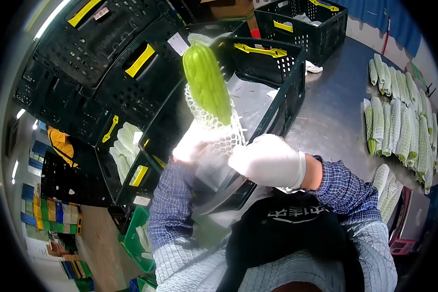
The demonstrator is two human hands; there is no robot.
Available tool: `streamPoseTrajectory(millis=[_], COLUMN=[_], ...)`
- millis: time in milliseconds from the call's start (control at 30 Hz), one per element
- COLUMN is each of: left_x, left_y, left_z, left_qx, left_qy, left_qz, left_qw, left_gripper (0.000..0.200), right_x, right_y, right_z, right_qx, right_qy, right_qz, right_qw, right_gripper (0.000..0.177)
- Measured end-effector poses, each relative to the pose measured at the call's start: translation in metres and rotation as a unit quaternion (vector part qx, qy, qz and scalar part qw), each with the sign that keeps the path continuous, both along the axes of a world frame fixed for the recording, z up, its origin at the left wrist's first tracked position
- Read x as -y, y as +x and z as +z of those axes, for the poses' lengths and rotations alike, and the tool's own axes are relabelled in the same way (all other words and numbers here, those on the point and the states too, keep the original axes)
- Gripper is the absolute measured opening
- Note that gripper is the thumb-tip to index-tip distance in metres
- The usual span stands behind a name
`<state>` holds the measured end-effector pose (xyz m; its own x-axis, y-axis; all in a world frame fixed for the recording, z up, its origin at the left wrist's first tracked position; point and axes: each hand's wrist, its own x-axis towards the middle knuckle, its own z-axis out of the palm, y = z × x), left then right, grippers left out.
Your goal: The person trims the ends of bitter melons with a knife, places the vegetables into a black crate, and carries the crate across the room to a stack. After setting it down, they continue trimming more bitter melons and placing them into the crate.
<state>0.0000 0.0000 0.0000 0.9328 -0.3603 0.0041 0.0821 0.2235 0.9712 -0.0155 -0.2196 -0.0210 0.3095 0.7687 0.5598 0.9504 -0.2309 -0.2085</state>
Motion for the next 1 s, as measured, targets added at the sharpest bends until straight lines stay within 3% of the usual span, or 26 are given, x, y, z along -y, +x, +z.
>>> streamPoseTrajectory(millis=[67, 233, 300, 333, 367, 400, 433, 467, 500, 567, 633, 667, 767, 800, 867, 900, 933, 1000], left_x=[0.001, 0.003, 0.001, 0.0, -0.002, 0.001, 0.004, -0.001, 0.006, -0.008, -0.004, -0.005, -0.004, -0.007, -0.007, -0.007, -0.008, -0.006], left_y=[0.002, 0.015, 0.018, 0.019, 0.024, 0.022, 0.02, 0.027, 0.025, 0.04, 0.038, 0.039, 0.027, 0.028, 0.027, 0.026, 0.031, 0.033], left_z=[0.0, -0.004, -0.006, -0.005, -0.009, -0.009, -0.01, -0.024, -0.019, -0.02, -0.007, -0.007, -0.006, -0.009, -0.01, -0.009, -0.007, -0.001], left_qx=[-0.031, 0.067, 0.079, 0.085, 0.148, 0.176, 0.204, 0.282, 0.356, 0.567, 0.652, 0.671, 0.666, 0.654, 0.631, 0.615, 0.607, 0.578], left_qy=[-0.011, -0.003, 0.063, 0.092, 0.169, 0.206, 0.242, 0.285, 0.306, 0.426, 0.465, 0.458, 0.487, 0.486, 0.483, 0.482, 0.522, 0.497], left_qz=[0.009, -0.027, -0.026, -0.028, -0.01, 0.03, 0.069, 0.129, 0.176, 0.233, 0.293, 0.309, 0.341, 0.347, 0.369, 0.383, 0.398, 0.438], left_qw=[0.999, 0.997, 0.995, 0.992, 0.974, 0.962, 0.946, 0.907, 0.865, 0.665, 0.522, 0.494, 0.45, 0.465, 0.481, 0.493, 0.448, 0.477], left_gripper=[0.072, 0.077, 0.072, 0.069, 0.07, 0.071, 0.071, 0.078, 0.069, 0.056, 0.044, 0.041, 0.041, 0.053, 0.056, 0.056, 0.057, 0.064], right_x=[0.009, 0.031, 0.034, 0.041, 0.044, 0.054, 0.05, 0.059, 0.069, 0.065, 0.055, 0.05, 0.024, 0.019, 0.012, 0.006, 0.001, -0.005], right_y=[0.001, 0.012, 0.019, 0.022, 0.027, 0.031, 0.029, 0.035, 0.046, 0.071, 0.07, 0.064, 0.051, 0.048, 0.04, 0.04, 0.039, 0.034], right_z=[0.009, 0.044, 0.05, 0.056, 0.056, 0.055, 0.051, 0.05, 0.05, 0.033, 0.023, 0.02, 0.003, 0.0, 0.006, 0.005, 0.004, 0.012], right_qx=[-0.015, -0.076, -0.041, -0.076, -0.066, -0.16, -0.271, -0.349, -0.424, -0.445, -0.566, -0.614, -0.716, -0.735, -0.689, -0.678, -0.667, -0.644], right_qy=[0.008, 0.157, 0.221, 0.249, 0.288, 0.309, 0.395, 0.414, 0.429, 0.44, 0.362, 0.309, 0.245, 0.228, 0.201, 0.218, 0.234, 0.271], right_qz=[0.013, 0.015, -0.018, 0.002, -0.01, 0.016, -0.004, -0.021, -0.037, -0.061, -0.023, -0.015, 0.103, 0.153, 0.154, 0.151, 0.148, 0.134], right_qw=[1.0, 0.985, 0.974, 0.965, 0.955, 0.938, 0.878, 0.841, 0.797, 0.778, 0.741, 0.726, 0.646, 0.62, 0.679, 0.685, 0.692, 0.703], right_gripper=[0.029, 0.031, 0.022, 0.015, 0.014, 0.015, 0.018, 0.021, 0.024, 0.028, 0.04, 0.042, 0.049, 0.052, 0.051, 0.051, 0.053, 0.055])
